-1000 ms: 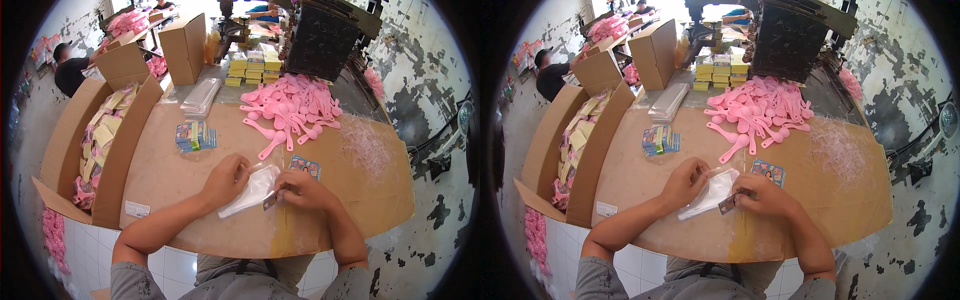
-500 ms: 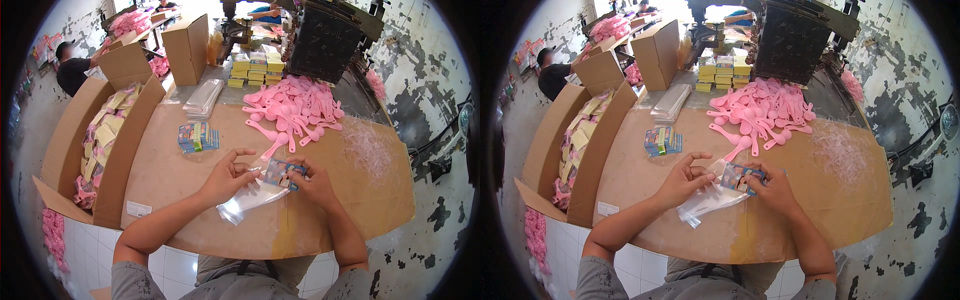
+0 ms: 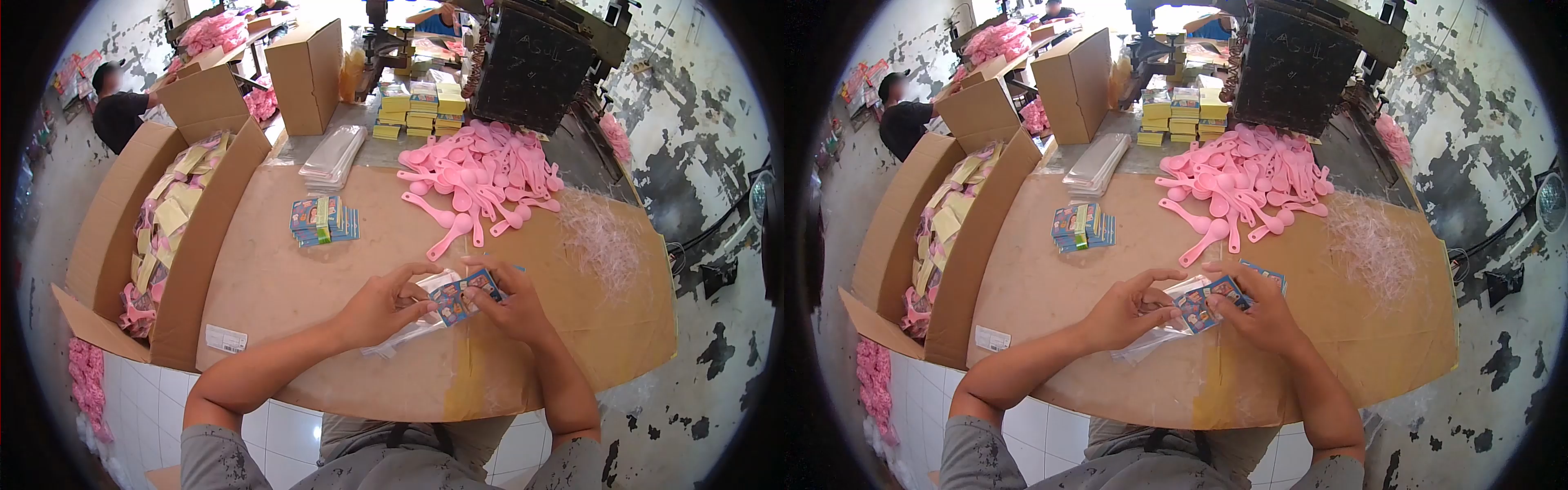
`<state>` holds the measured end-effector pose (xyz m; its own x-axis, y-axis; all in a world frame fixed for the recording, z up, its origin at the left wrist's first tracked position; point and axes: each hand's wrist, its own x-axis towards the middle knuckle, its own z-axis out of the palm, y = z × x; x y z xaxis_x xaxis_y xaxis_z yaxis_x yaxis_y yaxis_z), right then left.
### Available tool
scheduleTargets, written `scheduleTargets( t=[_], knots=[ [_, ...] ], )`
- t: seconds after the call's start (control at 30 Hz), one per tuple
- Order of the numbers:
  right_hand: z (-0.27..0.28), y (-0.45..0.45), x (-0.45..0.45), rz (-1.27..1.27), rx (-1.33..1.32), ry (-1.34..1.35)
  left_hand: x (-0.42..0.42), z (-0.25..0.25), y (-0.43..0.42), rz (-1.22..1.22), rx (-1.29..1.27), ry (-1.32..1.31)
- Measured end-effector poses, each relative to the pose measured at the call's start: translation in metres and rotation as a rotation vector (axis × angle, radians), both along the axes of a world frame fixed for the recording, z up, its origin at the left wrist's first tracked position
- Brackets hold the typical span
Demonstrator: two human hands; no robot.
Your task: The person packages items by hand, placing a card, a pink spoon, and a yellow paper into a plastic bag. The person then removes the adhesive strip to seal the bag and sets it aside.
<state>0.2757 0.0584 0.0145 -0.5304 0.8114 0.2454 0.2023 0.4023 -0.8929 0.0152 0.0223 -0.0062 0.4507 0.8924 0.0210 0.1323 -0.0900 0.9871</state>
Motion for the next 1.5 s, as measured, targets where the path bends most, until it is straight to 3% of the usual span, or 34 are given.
scheduleTargets(
  t=[0.1, 0.33, 0.43, 0.63, 0.7, 0.83, 0.93, 1.03, 1.13, 1.23, 1.33, 1.43, 1.5],
  knots=[
    [-0.006, 0.005, 0.007, -0.05, -0.125, 0.118, 0.002, -0.008, 0.003, 0.058, -0.138, -0.32],
    [-0.004, 0.003, 0.003, -0.014, 0.013, 0.012, 0.001, -0.005, -0.001, 0.049, 0.073, -0.118],
    [-0.006, -0.003, -0.002, -0.038, -0.089, -0.022, 0.002, -0.002, -0.003, 0.028, 0.155, -0.026],
    [-0.015, -0.008, -0.018, -0.17, -0.096, 0.276, 0.004, -0.004, -0.004, 0.016, 0.121, -0.076],
    [-0.017, -0.006, -0.011, -0.114, -0.028, 0.124, 0.006, -0.012, 0.0, 0.059, 0.084, -0.217],
    [-0.007, 0.002, -0.015, 0.138, 0.135, 0.021, -0.002, -0.003, 0.001, 0.024, -0.073, -0.107],
    [-0.014, 0.028, -0.001, -0.071, 0.01, -0.041, -0.002, -0.004, 0.003, 0.047, -0.112, -0.191],
    [-0.009, 0.051, -0.005, -0.31, 0.4, -0.334, -0.003, -0.008, 0.006, 0.066, -0.157, -0.302],
    [-0.023, 0.067, -0.002, -0.29, 0.599, -0.63, -0.005, -0.011, 0.007, 0.084, -0.128, -0.291],
    [-0.024, 0.072, -0.003, -0.365, 0.401, -0.587, -0.007, -0.013, 0.007, 0.088, -0.131, -0.291],
    [-0.019, 0.073, -0.001, -0.587, 0.416, -0.586, -0.009, -0.007, 0.007, 0.101, -0.154, -0.283],
    [0.021, 0.051, 0.003, -0.584, 0.627, -0.436, -0.01, -0.006, 0.008, 0.095, -0.138, -0.325],
    [0.033, 0.035, 0.005, -0.421, 0.414, -0.269, -0.01, -0.005, 0.008, 0.088, -0.144, -0.346]
  ],
)
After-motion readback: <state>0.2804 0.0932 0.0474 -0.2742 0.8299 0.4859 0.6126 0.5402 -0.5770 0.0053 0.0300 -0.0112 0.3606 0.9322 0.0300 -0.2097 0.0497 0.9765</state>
